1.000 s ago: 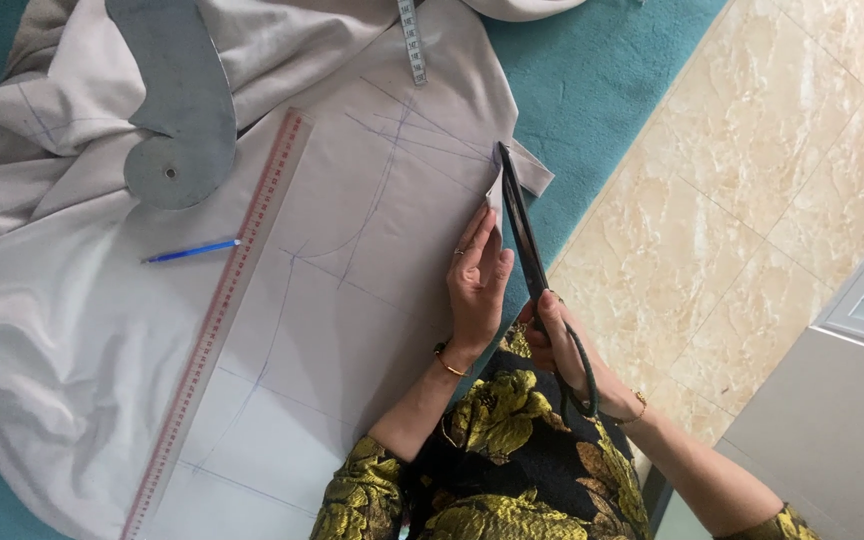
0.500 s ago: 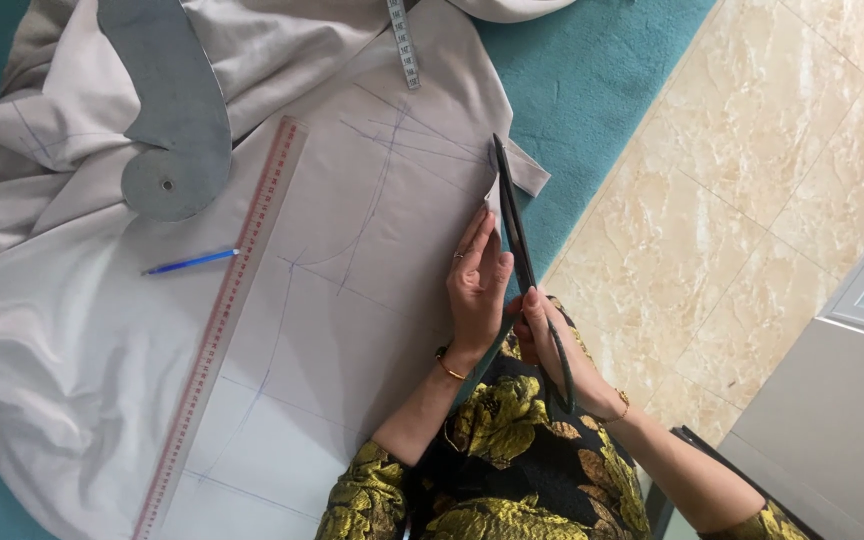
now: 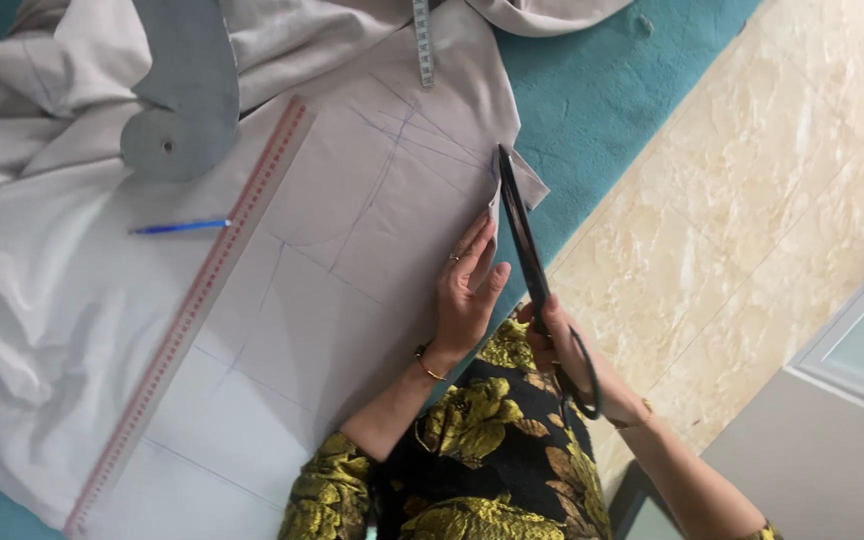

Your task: A person is seen measuring a piece of light-colored fabric with a tape measure and then using large tailor shears to cut out garment pieces according to a pattern on a blue cutting table.

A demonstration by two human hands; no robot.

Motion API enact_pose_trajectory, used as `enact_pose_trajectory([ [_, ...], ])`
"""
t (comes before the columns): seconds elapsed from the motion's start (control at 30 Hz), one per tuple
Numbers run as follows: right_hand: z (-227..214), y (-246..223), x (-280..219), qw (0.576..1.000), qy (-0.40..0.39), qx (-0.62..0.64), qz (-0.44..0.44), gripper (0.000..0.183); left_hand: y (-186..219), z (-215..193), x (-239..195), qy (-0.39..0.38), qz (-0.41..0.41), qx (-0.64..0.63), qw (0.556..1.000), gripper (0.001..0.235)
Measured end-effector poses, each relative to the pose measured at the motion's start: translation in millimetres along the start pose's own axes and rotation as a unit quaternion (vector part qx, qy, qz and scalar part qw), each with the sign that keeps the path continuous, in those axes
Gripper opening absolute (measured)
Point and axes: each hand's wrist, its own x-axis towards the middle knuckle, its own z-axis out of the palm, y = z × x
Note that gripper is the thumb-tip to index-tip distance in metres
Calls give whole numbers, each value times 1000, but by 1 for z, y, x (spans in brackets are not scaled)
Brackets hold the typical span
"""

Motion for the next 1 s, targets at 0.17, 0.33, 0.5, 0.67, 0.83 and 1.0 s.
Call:
enact_pose_trajectory([
  [0.17, -66, -10, -3, 997, -37, -66, 10, 64, -2, 4, 5, -41, 83, 87, 992, 45],
  [0.33, -100, -51, 6, 986, -87, -141, -1, 59, -8, 5, 6, -8, 142, 151, 978, 30],
  [0.5, -124, -98, 34, 966, -137, -217, 1, 57, 1, 7, 14, 31, 127, 180, 975, 22],
  [0.67, -149, -133, 68, 940, -194, -280, -23, 53, -14, 9, 34, 119, 197, 398, 888, 25],
  [0.83, -174, -137, 105, 924, -231, -302, -32, 50, -10, 15, 54, 180, 100, 636, 744, 70],
  [1.0, -139, -182, 89, 884, -212, -417, -21, 55, 3, 24, 56, 169, 15, 721, 672, 86],
])
